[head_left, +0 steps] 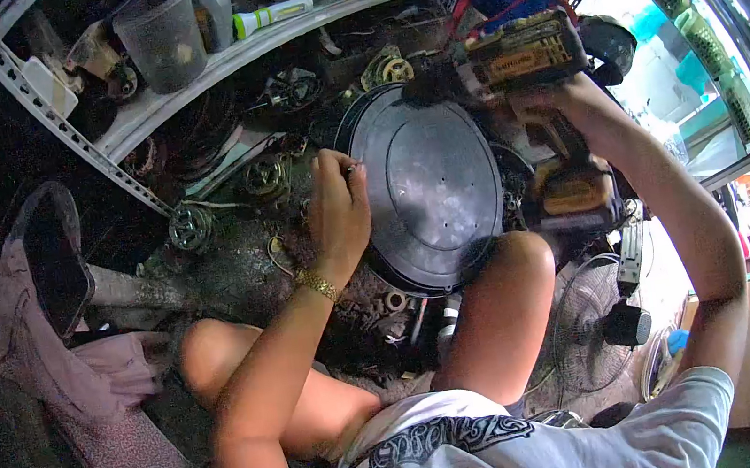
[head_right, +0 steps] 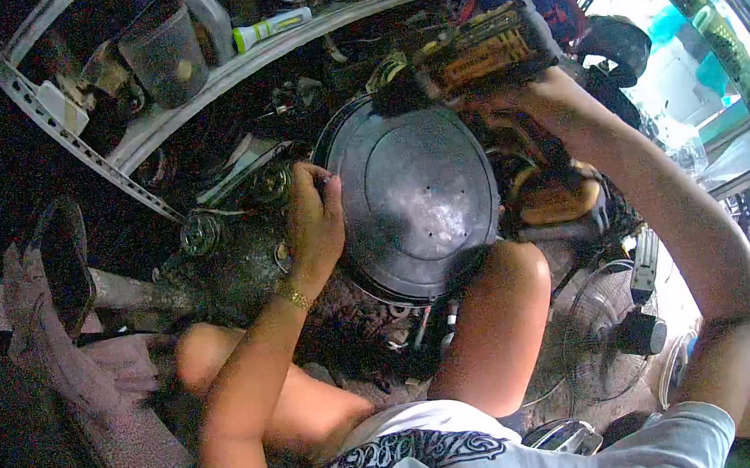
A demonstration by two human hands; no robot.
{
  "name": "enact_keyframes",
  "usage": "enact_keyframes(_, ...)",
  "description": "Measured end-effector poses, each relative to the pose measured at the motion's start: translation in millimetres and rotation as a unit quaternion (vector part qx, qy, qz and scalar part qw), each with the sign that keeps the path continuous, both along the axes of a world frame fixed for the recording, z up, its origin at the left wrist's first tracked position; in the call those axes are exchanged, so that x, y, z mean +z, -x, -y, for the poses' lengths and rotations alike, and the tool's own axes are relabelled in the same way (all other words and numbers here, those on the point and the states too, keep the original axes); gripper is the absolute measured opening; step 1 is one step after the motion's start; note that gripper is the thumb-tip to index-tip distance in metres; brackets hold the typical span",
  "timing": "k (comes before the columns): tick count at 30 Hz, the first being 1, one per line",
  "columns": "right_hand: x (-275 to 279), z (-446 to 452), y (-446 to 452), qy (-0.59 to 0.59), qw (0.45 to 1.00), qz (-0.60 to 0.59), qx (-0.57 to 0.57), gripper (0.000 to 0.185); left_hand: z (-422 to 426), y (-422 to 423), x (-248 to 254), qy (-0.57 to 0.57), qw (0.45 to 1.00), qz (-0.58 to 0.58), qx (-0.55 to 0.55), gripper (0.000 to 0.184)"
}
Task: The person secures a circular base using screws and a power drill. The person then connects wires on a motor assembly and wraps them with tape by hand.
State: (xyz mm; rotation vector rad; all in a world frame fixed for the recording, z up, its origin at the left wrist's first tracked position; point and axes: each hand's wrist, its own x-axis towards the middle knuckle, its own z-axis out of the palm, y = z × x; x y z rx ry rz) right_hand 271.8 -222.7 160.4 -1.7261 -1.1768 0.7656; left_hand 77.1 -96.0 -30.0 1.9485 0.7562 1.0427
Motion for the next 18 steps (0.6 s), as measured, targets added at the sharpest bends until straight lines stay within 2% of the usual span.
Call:
enact_keyframes(4,-13.9,-7.1,-22.6,-0.043,0.997,-0.026,-0.067,0.039,-2.9,-2.0,-4.8,0.002,1.000,0.005,0.012,0.015)
enact_keyframes(10,-23.1,-9.3,-31.2,-0.029,0.995,0.046,-0.080,0.039,-3.9,3.2,-5.4,0.012,1.000,0.017,0.007,0.015)
enact_keyframes(13,-33.8,-7.3,-46.7,-0.010,0.995,0.018,-0.093,0.037,-1.9,5.5,-1.2,0.021,0.999,0.022,0.008,0.015)
enact_keyframes(16,-43.3,-5.3,-55.6,0.013,0.991,0.044,-0.125,0.034,-2.0,5.3,-4.2,0.031,0.999,0.031,0.008,0.015)
enact_keyframes(18,-48.3,-3.2,-60.0,0.000,0.987,0.007,-0.163,0.031,-2.5,5.5,-5.8,0.023,0.999,0.039,0.008,0.015)
